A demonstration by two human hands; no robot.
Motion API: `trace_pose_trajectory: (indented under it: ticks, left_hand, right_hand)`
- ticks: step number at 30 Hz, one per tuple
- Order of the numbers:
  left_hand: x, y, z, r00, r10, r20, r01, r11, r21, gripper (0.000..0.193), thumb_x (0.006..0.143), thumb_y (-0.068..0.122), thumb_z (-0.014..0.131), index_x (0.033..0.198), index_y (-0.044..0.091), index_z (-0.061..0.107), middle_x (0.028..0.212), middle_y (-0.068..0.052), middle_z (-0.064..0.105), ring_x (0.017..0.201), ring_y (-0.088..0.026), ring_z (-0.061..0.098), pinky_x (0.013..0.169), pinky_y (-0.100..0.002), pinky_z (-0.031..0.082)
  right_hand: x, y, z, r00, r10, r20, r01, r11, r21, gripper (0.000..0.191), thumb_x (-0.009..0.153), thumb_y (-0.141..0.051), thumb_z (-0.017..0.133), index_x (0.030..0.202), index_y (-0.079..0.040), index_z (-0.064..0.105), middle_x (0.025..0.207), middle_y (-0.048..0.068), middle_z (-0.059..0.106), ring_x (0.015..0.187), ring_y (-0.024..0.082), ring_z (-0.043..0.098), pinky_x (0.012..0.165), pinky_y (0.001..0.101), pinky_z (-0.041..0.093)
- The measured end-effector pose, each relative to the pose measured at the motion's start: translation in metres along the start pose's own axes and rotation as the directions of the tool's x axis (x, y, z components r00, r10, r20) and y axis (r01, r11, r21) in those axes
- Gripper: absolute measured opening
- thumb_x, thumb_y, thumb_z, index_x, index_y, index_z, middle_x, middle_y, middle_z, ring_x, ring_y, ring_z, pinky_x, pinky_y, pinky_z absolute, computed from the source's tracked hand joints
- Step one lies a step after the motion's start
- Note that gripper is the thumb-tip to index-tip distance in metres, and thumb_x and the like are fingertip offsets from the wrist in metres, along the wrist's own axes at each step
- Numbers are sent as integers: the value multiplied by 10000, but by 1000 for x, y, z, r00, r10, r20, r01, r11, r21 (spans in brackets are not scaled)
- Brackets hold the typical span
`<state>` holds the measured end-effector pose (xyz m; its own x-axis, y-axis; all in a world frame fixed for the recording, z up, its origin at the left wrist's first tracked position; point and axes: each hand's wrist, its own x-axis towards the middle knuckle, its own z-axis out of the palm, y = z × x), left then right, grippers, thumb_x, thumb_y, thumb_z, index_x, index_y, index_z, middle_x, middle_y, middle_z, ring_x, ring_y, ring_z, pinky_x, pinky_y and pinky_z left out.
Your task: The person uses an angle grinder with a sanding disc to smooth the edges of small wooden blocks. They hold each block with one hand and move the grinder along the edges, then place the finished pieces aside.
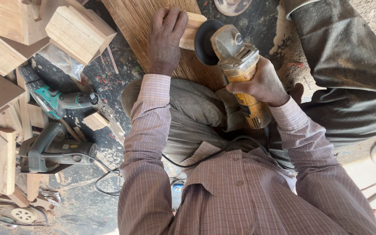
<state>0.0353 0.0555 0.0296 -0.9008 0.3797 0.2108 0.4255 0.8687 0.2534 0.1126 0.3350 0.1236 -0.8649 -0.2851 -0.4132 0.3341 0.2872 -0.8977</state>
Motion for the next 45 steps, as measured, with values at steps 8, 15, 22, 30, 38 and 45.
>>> trace_pose_trajectory:
  ticks: [8, 15, 22, 30, 38, 45]
  left_hand:
    - [1, 1, -3, 1000, -14, 23, 14, 1000, -5, 482, 876, 2, 738, 1333, 122, 644, 1360, 18, 581, 1273, -250, 507, 1105, -405, 506]
    - [2, 1, 2, 1000, -13, 9, 13, 1000, 11, 517, 872, -39, 758, 1344, 135, 637, 1358, 35, 575, 1272, -239, 506, 1125, -385, 501]
    - [1, 1, 3, 999, -31, 43, 32, 999, -22, 553, 815, -50, 770, 1323, 125, 640, 1349, 18, 576, 1254, -257, 514, 1112, -411, 504]
    - [1, 0, 6, 999, -27, 24, 27, 1000, -3, 539, 837, -51, 773, 1328, 132, 642, 1363, 31, 576, 1260, -244, 516, 1122, -396, 501]
    - [-2, -2, 12, 998, -46, 39, 48, 998, -43, 574, 792, -46, 790, 1322, 122, 644, 1358, 5, 594, 1251, -260, 519, 1118, -417, 500]
    - [7, -12, 2, 966, -238, 102, 258, 923, -286, 663, 653, -12, 827, 1260, 147, 612, 1293, -39, 595, 1274, -304, 517, 1132, -463, 492]
  right_hand:
    - [-11, -4, -8, 994, 89, -58, -81, 989, 122, 694, 695, -131, 892, 1288, 45, 580, 1144, 117, 719, 1019, 200, 713, 929, 338, 590]
    - [6, -7, 4, 1000, 25, -2, -25, 999, 38, 701, 688, -143, 914, 1278, 50, 587, 1140, 117, 719, 1026, 202, 711, 938, 336, 584]
    - [-11, -8, -4, 986, 155, -60, -147, 982, 115, 665, 678, -128, 887, 1247, 41, 588, 1102, 104, 721, 973, 193, 716, 884, 332, 598]
    - [-2, -4, 4, 999, 39, -34, -34, 989, 145, 649, 715, -124, 894, 1259, 46, 584, 1136, 107, 714, 1008, 196, 704, 929, 331, 585]
    - [-14, 5, -1, 992, 108, -67, -94, 978, 185, 617, 687, -82, 885, 1224, 33, 605, 1096, 97, 725, 964, 183, 712, 885, 327, 597]
    - [-23, 10, -12, 981, 161, -110, -113, 929, 353, 522, 715, -5, 846, 1193, 34, 638, 1057, 94, 734, 938, 174, 727, 865, 321, 613]
